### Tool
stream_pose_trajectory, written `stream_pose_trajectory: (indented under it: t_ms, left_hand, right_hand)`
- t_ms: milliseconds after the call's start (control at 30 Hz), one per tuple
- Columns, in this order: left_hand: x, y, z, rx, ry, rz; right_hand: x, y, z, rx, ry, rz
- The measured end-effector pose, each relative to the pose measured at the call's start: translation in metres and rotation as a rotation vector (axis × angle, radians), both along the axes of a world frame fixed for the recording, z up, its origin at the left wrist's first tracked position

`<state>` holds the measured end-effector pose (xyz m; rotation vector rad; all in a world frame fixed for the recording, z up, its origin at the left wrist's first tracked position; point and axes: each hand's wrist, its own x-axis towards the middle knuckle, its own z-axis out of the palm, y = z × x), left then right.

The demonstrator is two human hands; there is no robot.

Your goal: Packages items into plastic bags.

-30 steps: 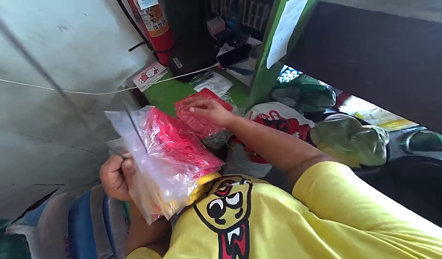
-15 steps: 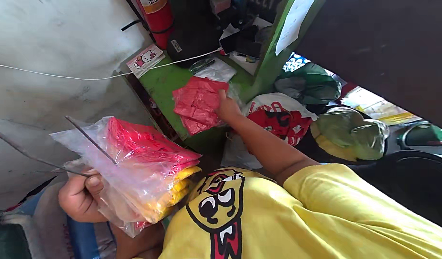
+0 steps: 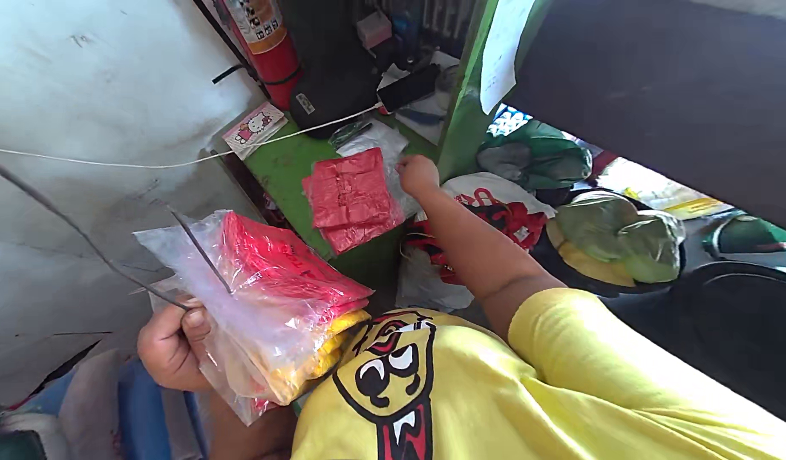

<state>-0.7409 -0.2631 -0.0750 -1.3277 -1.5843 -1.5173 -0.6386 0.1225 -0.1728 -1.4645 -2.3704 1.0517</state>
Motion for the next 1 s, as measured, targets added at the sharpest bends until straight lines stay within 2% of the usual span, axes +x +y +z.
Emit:
stream_pose_trajectory:
  t_ms: [100,233,367,500,633,767,1000]
  left_hand:
    - [0.001,0.011,-0.001,0.048,-0.018,-0.018]
    - [0.000,0.028,-0.003,0.082,-0.028,-0.032]
    - [-0.001,0.045,-0.009,0.053,-0.050,-0.044]
    - [-0.001,0.060,-0.010,0.043,-0.006,-0.026]
    - [0.006,0.072,-0.004,0.048,0.012,-0.008]
    - [0.011,0.077,0.003,0.059,0.002,-0.015]
    - [0.013,0.077,0.005,0.043,-0.002,-0.046]
  right_hand:
    - [-0.022,0.008,0.047,0.197,0.018,0.168]
    - [-0.044,0.003,0.135,0.415,0.107,0.476]
    - [-0.053,-0.024,0.211,0.512,0.192,0.741]
    - [-0.043,-0.060,0.267,0.560,0.198,0.848]
    - [-0.025,-0.095,0.294,0.562,0.166,0.864]
    - [-0.014,-0.115,0.296,0.574,0.229,0.926]
    - [-0.003,-0.129,0.303,0.612,0.270,0.918]
